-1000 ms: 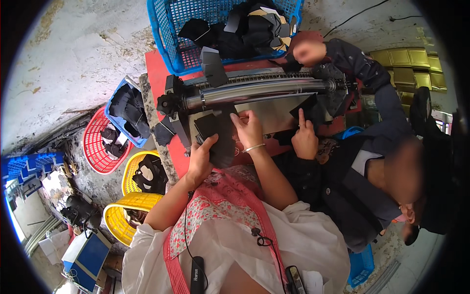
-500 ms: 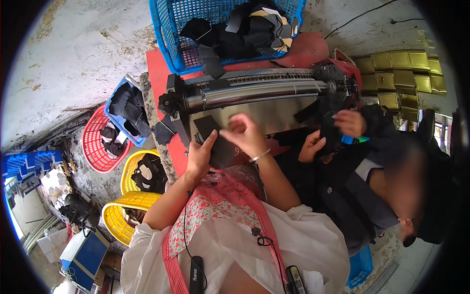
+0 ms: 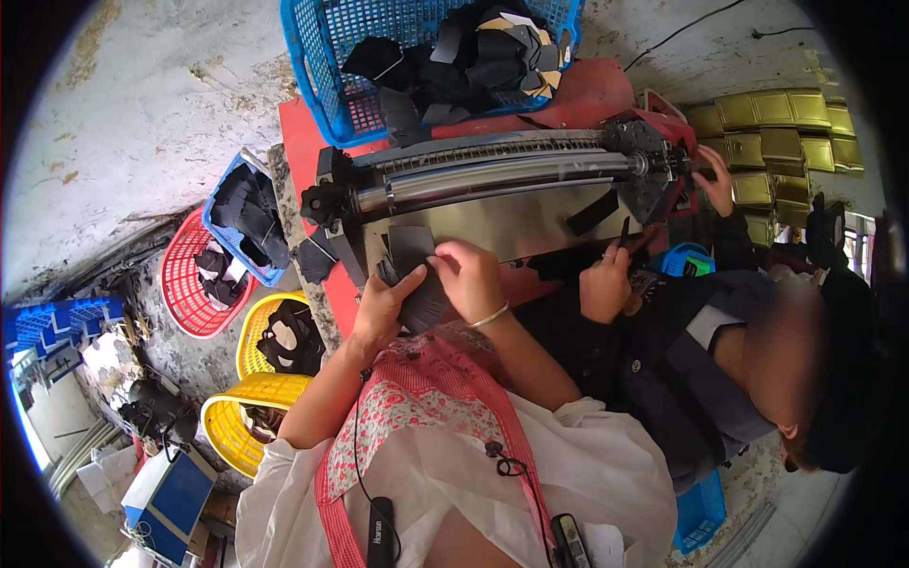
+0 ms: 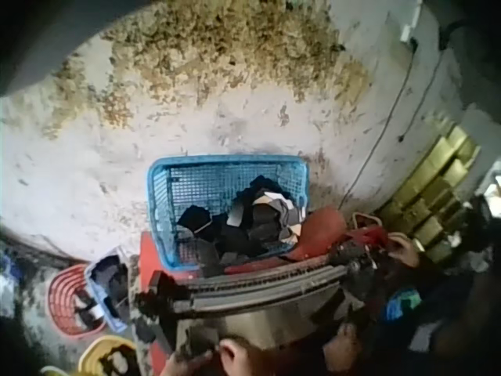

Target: Operating an industrial roller machine to process material pieces.

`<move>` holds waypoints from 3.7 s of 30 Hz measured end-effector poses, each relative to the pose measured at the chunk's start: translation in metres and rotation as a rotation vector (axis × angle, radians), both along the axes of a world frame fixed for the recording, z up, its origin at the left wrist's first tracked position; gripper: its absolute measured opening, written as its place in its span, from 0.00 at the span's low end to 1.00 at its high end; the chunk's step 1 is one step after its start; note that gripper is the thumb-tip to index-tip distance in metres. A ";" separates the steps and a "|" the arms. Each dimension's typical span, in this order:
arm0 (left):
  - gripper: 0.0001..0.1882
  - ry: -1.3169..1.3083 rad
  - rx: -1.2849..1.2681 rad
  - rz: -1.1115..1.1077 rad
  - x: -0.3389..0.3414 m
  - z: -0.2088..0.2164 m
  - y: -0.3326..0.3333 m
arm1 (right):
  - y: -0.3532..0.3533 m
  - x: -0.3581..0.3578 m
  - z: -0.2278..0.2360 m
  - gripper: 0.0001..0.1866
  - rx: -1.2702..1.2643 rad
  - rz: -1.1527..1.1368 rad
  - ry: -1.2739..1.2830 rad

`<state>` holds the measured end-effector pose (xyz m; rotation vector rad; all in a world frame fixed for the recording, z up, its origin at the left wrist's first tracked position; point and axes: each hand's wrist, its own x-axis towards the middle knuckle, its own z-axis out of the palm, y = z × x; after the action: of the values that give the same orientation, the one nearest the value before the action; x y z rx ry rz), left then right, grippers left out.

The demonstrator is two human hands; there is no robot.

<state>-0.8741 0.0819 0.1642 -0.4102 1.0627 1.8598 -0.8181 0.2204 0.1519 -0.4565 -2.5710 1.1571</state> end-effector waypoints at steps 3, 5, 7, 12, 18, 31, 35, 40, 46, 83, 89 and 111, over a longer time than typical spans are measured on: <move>0.13 -0.033 -0.011 0.057 0.005 0.003 0.006 | 0.003 -0.002 -0.008 0.05 -0.127 -0.122 -0.137; 0.12 -0.039 -0.013 0.081 0.008 0.004 0.007 | 0.014 -0.009 -0.015 0.07 -0.416 -0.181 -0.402; 0.13 -0.140 -0.018 0.071 0.008 0.004 0.005 | 0.021 -0.016 -0.019 0.12 -1.000 -0.297 -0.323; 0.13 -0.073 0.020 0.084 0.005 -0.001 0.001 | 0.022 -0.016 -0.009 0.12 -0.465 -0.087 -0.325; 0.14 -0.026 0.017 0.070 0.009 0.000 0.005 | 0.012 -0.003 -0.003 0.06 -0.291 0.016 -0.076; 0.14 0.000 -0.013 0.053 0.005 -0.003 0.003 | 0.021 0.000 0.004 0.10 -0.701 -0.028 -0.410; 0.15 -0.028 0.084 0.073 0.001 -0.005 0.002 | 0.019 -0.007 -0.005 0.09 -0.409 -0.048 -0.262; 0.18 -0.021 0.077 0.130 0.000 -0.008 0.001 | 0.015 -0.027 -0.025 0.13 -0.468 -0.358 -0.183; 0.18 0.028 -0.018 0.105 0.005 -0.009 -0.001 | 0.023 -0.008 -0.009 0.12 -0.525 -0.008 -0.356; 0.12 0.038 -0.052 0.103 0.001 -0.010 0.011 | 0.016 -0.016 -0.013 0.10 -0.400 -0.396 -0.171; 0.13 0.098 -0.008 0.123 0.004 -0.013 0.011 | 0.017 -0.016 -0.002 0.14 -0.490 -0.244 -0.233; 0.14 0.104 0.017 0.106 0.005 -0.010 0.006 | 0.014 -0.005 0.005 0.10 -0.562 -0.105 -0.301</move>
<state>-0.8690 0.0876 0.1537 -0.3698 1.1123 2.0010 -0.8230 0.2347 0.1567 -0.9377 -2.3776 1.8943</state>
